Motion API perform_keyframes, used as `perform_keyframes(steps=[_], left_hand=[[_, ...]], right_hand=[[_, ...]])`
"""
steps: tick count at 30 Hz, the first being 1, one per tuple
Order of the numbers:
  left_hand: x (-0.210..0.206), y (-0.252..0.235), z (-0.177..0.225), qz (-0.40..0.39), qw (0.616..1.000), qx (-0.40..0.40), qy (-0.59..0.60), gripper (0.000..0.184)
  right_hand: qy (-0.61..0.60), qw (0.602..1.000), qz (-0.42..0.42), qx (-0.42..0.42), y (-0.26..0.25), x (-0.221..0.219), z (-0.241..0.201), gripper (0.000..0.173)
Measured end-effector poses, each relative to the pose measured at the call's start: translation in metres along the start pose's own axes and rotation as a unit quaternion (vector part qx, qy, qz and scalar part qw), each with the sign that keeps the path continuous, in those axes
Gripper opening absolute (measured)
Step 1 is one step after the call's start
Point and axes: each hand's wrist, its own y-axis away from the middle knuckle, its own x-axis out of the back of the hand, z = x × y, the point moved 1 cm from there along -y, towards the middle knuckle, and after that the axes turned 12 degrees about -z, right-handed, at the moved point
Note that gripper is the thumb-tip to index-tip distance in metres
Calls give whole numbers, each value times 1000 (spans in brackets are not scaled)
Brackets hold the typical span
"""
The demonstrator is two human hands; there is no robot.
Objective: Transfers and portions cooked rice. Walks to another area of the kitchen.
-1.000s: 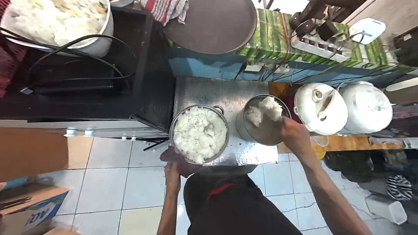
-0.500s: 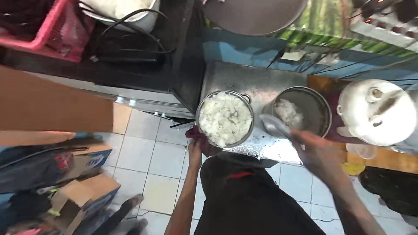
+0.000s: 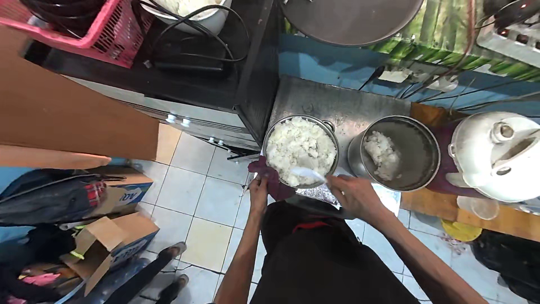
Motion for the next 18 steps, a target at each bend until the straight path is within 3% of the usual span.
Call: perform_keyframes(steps=[2,5,8,14,18], left_hand=[[-1,0,3,-4,1000,-4,-2,29],[-3,1,7,-13,1000,-13,-11,28],[-1,0,6,-11,1000,-19,-8,28],[-2,-1,12,0,999,-32,-33,25],[-2,-2,15,-11,998,-51,-47,24]], right_hand=[[19,999,-40,5,-4,-14,-8,36],[42,997,1,-60,-23,-26,-2,34],[36,996,32,-76,-29,1,8,36],[109,982,-62,-138,-30,70,24,19],[199,974,-63,-86,-65,72,12,7]])
